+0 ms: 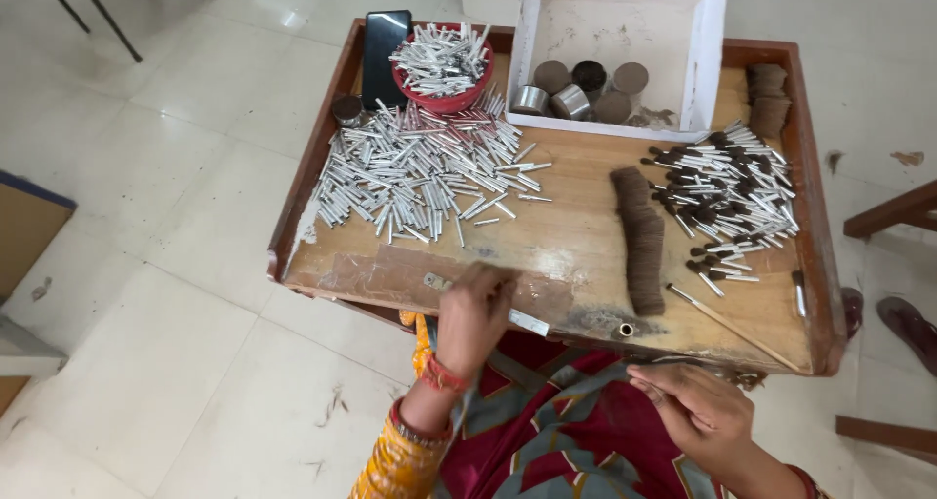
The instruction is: The worker is assembling makeup brushes by inserting bristles into metal ferrules and measuring the assembly.
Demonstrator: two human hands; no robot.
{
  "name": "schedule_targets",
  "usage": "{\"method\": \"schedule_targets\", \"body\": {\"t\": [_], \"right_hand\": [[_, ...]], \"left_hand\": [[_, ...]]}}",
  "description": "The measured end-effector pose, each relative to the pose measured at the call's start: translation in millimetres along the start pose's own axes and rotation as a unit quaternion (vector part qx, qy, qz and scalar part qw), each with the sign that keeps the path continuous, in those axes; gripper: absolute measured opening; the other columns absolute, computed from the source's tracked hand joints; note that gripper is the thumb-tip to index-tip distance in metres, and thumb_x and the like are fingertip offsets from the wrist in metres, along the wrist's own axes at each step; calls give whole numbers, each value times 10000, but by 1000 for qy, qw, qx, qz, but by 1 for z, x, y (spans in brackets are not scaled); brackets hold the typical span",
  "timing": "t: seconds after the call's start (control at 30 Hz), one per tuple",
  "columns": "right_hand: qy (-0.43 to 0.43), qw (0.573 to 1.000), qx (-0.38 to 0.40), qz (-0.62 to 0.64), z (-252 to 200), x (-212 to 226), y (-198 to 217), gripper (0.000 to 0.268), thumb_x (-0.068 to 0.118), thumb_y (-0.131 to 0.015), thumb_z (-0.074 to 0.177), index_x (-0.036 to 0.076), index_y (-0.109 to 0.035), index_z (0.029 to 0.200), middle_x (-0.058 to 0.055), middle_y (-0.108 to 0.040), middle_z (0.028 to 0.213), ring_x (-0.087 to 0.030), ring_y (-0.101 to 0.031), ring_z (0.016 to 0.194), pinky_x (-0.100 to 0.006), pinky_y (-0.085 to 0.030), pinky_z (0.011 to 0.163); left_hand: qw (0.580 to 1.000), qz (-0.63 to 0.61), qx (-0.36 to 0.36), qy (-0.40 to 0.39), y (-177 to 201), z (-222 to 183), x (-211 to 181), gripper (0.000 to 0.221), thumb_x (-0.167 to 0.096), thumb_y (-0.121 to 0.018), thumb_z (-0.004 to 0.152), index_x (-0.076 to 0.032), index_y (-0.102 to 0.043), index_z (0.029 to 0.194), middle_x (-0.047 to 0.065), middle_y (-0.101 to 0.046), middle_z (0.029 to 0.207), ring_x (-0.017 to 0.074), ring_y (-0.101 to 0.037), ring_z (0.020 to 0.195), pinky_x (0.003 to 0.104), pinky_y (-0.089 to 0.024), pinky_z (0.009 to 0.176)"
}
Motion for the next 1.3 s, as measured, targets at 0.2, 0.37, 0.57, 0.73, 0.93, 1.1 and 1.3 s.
{"method": "schedule_targets", "body": {"t": [0.2, 0.37, 0.57, 0.73, 0.93, 1.1, 1.3], "right_hand": [[22, 995, 96, 0, -34, -113, -3, 377, 21, -696, 799, 69, -716, 1172, -103, -802, 950, -176, -793, 915, -301, -596, 844], [-26, 991, 122, -39, -103, -304, -31, 346, 58, -692, 881, 158, -742, 1208, -42, -829, 956, -115, -804, 893, -288, -612, 864], [-258, 927, 207, 178, -115, -419, -30, 361, 20, -625, 941, 38, -700, 1294, -129, -813, 1129, -151, -782, 1023, -300, -578, 931], [-436, 784, 266, 352, -142, -490, -42, 384, -10, -578, 967, -75, -660, 1336, -216, -791, 1244, -188, -755, 1123, -305, -543, 989], [-138, 941, 262, 163, -101, -355, 6, 422, -29, -611, 896, 12, -622, 1316, -167, -744, 1212, -207, -729, 1083, -333, -565, 943], [-54, 994, 97, 19, -55, -167, -18, 345, -2, -694, 815, -2, -708, 1159, -152, -813, 1008, -216, -792, 945, -329, -637, 826], [40, 995, -78, 47, 7, 18, -12, 193, -77, -688, 887, -46, -728, 1073, -152, -786, 980, -174, -764, 820, -262, -608, 747]], "left_hand": [[969, 226, -52, -80, -10, 73, 73, 62, -52, -693, 790, -90, -735, 816, 121, -663, 953, 340, -646, 965, 449, -541, 823], [959, 276, -5, -63, -29, 94, 98, 26, -62, -704, 748, -59, -692, 772, 138, -659, 978, 332, -651, 979, 437, -546, 839], [952, 299, 34, -59, -28, 69, 62, 170, -72, -660, 849, -41, -628, 1013, 141, -649, 1018, 305, -658, 966, 437, -541, 819], [994, 59, -4, -93, 10, 18, -28, 403, -66, -665, 928, -59, -589, 1323, 145, -633, 1002, 336, -623, 919, 453, -516, 811], [988, -96, 76, -91, 11, -21, -49, 439, -81, -690, 985, -150, -671, 1418, 96, -587, 913, 251, -601, 875, 374, -529, 825], [888, -446, 80, 76, -27, -49, -24, 237, -44, -707, 1021, -24, -697, 1258, 53, -706, 1094, 107, -669, 962, 262, -562, 854], [698, -671, 121, 218, -59, -70, -23, 94, 22, -694, 978, 28, -678, 1071, 119, -746, 963, 174, -739, 853, 314, -618, 800]]}}
Point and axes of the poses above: each hand's wrist, its own z-axis towards the middle knuckle, its own y-axis out of the back of the hand, x = y × z, the point moved 2 cm from there along z, towards the middle knuckle
